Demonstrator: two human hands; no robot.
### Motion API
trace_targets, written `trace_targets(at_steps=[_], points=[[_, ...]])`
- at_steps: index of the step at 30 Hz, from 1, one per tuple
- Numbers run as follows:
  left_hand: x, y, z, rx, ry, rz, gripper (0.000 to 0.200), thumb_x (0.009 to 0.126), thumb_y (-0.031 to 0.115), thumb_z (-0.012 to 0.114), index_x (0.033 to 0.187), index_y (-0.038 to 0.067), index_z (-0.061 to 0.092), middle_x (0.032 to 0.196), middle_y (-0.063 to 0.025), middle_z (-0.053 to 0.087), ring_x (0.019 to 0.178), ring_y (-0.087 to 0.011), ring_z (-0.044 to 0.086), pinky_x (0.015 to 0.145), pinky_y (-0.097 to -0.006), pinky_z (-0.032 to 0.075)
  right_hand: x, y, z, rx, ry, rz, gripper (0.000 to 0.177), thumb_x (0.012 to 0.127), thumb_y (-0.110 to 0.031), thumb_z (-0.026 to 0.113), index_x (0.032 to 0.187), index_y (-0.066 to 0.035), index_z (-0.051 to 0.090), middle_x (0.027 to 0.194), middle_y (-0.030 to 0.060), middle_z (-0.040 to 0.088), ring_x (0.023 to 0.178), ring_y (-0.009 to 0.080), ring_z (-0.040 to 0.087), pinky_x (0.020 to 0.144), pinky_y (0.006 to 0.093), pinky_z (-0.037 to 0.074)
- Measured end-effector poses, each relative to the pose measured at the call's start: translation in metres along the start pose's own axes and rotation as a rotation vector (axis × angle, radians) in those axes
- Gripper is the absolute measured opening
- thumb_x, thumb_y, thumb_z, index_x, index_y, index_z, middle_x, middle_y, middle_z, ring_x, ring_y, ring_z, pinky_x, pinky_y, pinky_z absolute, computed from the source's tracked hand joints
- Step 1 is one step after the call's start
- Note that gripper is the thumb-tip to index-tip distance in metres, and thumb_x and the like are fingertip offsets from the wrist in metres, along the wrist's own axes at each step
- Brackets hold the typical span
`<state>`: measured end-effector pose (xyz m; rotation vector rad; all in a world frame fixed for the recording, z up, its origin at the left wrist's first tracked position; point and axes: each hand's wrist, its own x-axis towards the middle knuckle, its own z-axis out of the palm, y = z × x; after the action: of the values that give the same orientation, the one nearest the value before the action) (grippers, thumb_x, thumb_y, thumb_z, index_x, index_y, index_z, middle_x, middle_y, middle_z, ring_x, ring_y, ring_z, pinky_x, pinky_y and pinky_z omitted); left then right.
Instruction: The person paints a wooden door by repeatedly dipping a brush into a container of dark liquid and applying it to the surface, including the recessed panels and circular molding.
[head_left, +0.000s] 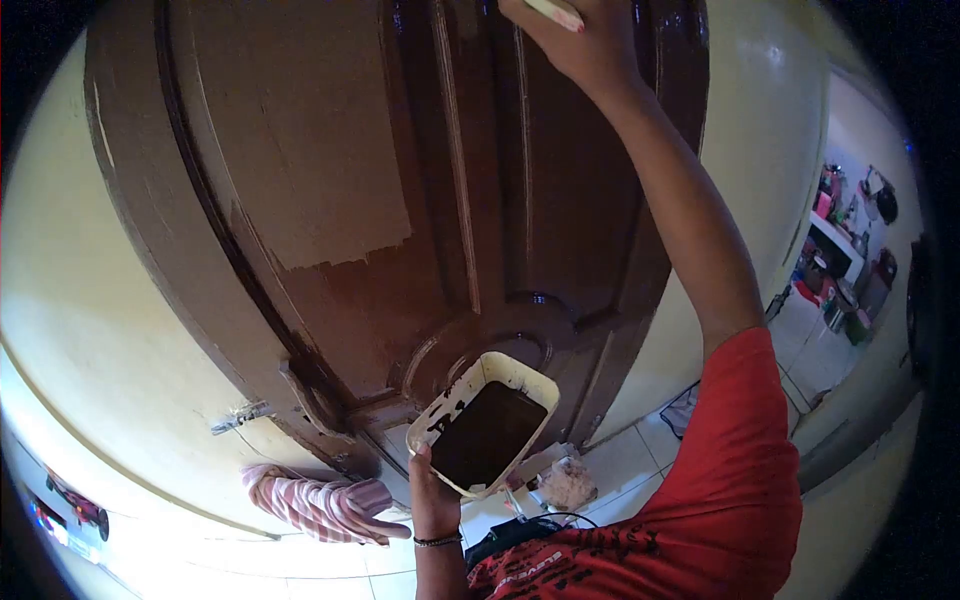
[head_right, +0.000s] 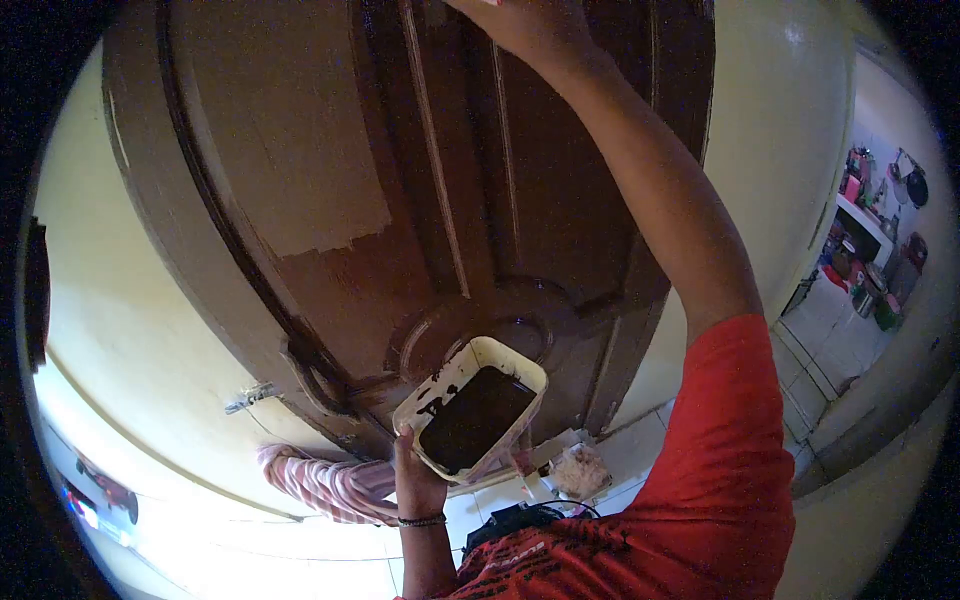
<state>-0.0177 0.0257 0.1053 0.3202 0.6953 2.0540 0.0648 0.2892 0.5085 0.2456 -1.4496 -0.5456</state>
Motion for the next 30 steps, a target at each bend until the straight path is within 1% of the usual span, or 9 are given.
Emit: trace_targets(at_steps=[8,10,12,16,18,20,22,23,30], points=[[0.0,0.0,0.0,-0.009,-0.001,0.01,0.056,0.098,0.037,0.048,0.138,-0.001,0.043,0.136,-0.0151,0.053,0.126,-0.0275,0.051,0.108,-0.0415,0.038,-0.023,-0.002,0.002,-0.037,-0.059,-0.023,0.015,0.081,-0.008,0.072,0.091,0.003,0.067,0.075,0.0146,0.066,0.065,0.0248,0.066,0.056,0.0349,0.051],[0.003,0.0,-0.003,0.007,-0.001,0.014,0.055,0.098,0.036,0.048,0.138,-0.001,0.043,0.136,-0.0148,0.054,0.126,-0.0274,0.051,0.108,-0.0416,0.038,-0.039,-0.014,-0.007,0.01,-0.237,0.037,0.021,0.078,-0.013,0.077,0.093,-0.001,0.068,0.082,0.0127,0.068,0.073,0.0256,0.069,0.065,0.0323,0.054],[0.004,-0.001,-0.005,0.013,0.001,0.015,0.054,0.097,0.036,0.048,0.138,0.0,0.043,0.136,-0.0147,0.054,0.126,-0.0274,0.051,0.107,-0.0416,0.039,-0.046,-0.026,-0.019,-0.003,-0.326,0.074,0.02,0.08,-0.015,0.075,0.092,-0.001,0.068,0.08,0.0126,0.067,0.069,0.0263,0.067,0.063,0.0323,0.053],[0.005,-0.001,-0.01,0.02,0.02,-0.021,0.053,0.097,0.035,0.05,0.138,0.001,0.043,0.136,-0.0146,0.053,0.125,-0.0274,0.051,0.106,-0.0416,0.04,-0.04,-0.041,-0.042,0.134,-0.592,0.242,0.017,0.081,-0.014,0.073,0.09,0.0,0.068,0.078,0.011,0.068,0.067,0.0197,0.067,0.062,0.0302,0.051],[0.005,0.001,-0.009,0.013,0.012,-0.034,0.053,0.097,0.034,0.05,0.138,0.001,0.043,0.136,-0.0145,0.053,0.125,-0.0274,0.051,0.106,-0.0417,0.04,-0.033,-0.042,-0.043,0.15,-0.566,0.324,0.018,0.081,-0.014,0.073,0.091,0.0,0.068,0.078,0.0106,0.068,0.067,0.0172,0.066,0.061,0.029,0.051],[0.007,0.0,-0.009,-0.001,0.002,-0.041,0.053,0.097,0.034,0.051,0.138,0.002,0.043,0.137,-0.0144,0.053,0.126,-0.0275,0.051,0.106,-0.0417,0.04,-0.025,-0.04,-0.039,0.137,-0.472,0.331,0.017,0.082,-0.015,0.072,0.09,0.0,0.068,0.078,0.011,0.068,0.068,0.02,0.067,0.061,0.0301,0.052],[0.01,-0.004,-0.014,-0.026,-0.006,-0.023,0.053,0.097,0.033,0.05,0.138,0.001,0.043,0.137,-0.0144,0.052,0.126,-0.0276,0.051,0.106,-0.0418,0.04,-0.01,-0.04,-0.037,0.122,-0.368,0.334,0.014,0.081,-0.007,0.071,0.089,0.003,0.066,0.073,0.0129,0.064,0.063,0.0211,0.065,0.056,0.0334,0.051],[0.012,-0.005,-0.016,-0.03,-0.005,-0.019,0.053,0.097,0.033,0.05,0.138,0.001,0.043,0.137,-0.0144,0.052,0.126,-0.0276,0.051,0.106,-0.0418,0.04,-0.009,-0.032,-0.032,0.039,-0.321,0.222,0.014,0.081,-0.008,0.072,0.086,0.003,0.064,0.072,0.0116,0.064,0.061,0.0192,0.064,0.056,0.0323,0.05],[0.003,-0.005,-0.012,-0.045,0.034,-0.017,0.052,0.097,0.032,0.049,0.138,0.001,0.043,0.137,-0.0143,0.053,0.125,-0.0273,0.051,0.106,-0.0417,0.04,-0.009,-0.04,-0.008,0.136,-0.019,-0.033,0.014,0.079,-0.005,0.073,0.085,0.004,0.064,0.071,0.0124,0.064,0.063,0.0194,0.065,0.055,0.0308,0.051]])
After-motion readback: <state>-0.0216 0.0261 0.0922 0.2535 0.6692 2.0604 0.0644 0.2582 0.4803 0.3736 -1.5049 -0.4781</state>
